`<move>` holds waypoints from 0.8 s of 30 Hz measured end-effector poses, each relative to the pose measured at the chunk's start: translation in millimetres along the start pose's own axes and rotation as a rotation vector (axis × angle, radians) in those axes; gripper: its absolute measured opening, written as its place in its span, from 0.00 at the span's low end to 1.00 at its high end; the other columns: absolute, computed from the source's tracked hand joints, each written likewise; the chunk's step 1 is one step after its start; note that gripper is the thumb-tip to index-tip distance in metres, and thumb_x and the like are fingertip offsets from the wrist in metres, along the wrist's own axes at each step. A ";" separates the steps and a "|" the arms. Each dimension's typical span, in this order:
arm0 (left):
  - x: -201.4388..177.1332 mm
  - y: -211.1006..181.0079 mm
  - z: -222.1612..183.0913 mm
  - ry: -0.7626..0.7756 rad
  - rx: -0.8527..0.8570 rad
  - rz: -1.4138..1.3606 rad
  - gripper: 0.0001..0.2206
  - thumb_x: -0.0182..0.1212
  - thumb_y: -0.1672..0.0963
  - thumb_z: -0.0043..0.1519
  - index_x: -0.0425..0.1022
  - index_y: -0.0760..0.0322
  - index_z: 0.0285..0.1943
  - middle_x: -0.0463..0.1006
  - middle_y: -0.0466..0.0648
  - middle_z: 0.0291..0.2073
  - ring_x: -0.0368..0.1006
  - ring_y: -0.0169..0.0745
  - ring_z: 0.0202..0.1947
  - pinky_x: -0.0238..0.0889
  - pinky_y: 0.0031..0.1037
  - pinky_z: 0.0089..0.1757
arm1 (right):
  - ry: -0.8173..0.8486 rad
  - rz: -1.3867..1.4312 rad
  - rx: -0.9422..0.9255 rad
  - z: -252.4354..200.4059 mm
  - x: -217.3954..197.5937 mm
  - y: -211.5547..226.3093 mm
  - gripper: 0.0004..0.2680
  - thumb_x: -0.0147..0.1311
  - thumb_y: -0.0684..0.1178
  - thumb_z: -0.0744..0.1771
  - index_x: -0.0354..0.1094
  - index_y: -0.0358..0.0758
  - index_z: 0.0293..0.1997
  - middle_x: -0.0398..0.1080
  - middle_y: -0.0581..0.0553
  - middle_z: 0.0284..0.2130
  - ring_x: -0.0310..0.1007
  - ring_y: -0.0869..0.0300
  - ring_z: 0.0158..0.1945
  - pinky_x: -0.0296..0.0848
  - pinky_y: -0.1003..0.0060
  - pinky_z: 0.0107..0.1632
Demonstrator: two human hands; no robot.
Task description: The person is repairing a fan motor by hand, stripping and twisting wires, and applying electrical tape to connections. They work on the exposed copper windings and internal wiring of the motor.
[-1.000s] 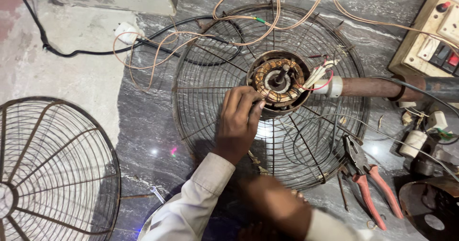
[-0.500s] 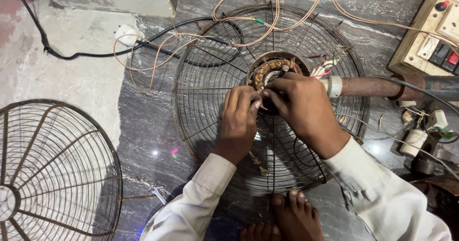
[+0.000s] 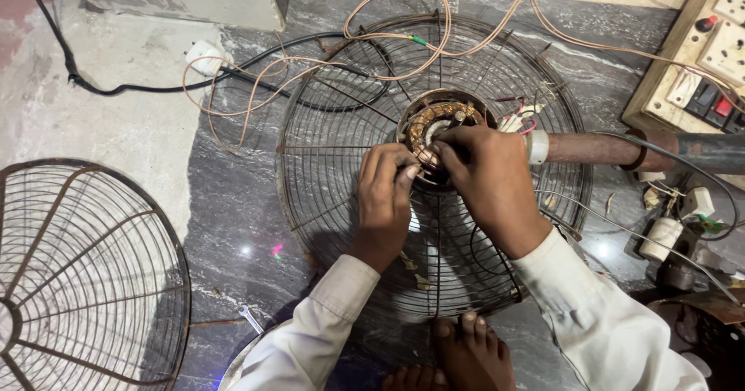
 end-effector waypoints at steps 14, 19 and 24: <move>11.3 5.5 -6.4 -0.040 -0.119 -0.340 0.06 0.48 0.58 0.72 0.67 0.69 0.47 0.77 0.52 0.42 0.76 0.45 0.45 0.70 0.34 0.51 | 0.025 -0.024 0.080 10.0 -4.8 2.8 0.06 0.64 0.45 0.64 0.79 0.31 0.37 0.76 0.35 0.22 0.78 0.53 0.22 0.74 0.61 0.29; 9.6 -6.3 -6.4 -0.050 -0.153 -0.228 0.06 0.47 0.59 0.72 0.65 0.70 0.48 0.77 0.51 0.39 0.75 0.43 0.41 0.68 0.34 0.46 | 0.034 -0.079 0.156 14.3 0.6 -3.4 0.08 0.66 0.48 0.62 0.80 0.33 0.34 0.75 0.35 0.21 0.78 0.52 0.23 0.75 0.60 0.29; -16.7 -30.8 -19.7 -0.177 -0.157 -0.292 0.07 0.43 0.58 0.74 0.64 0.68 0.48 0.74 0.49 0.32 0.70 0.36 0.33 0.68 0.29 0.37 | -0.058 -0.118 0.094 10.9 3.5 -3.7 0.10 0.66 0.49 0.64 0.79 0.30 0.33 0.75 0.34 0.23 0.78 0.51 0.24 0.74 0.59 0.30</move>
Point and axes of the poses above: each hand's wrist, its own z-axis towards the middle knuckle, its own x-axis out of the palm, y = z × x, the point moved 1 cm from there along z, towards the middle knuckle
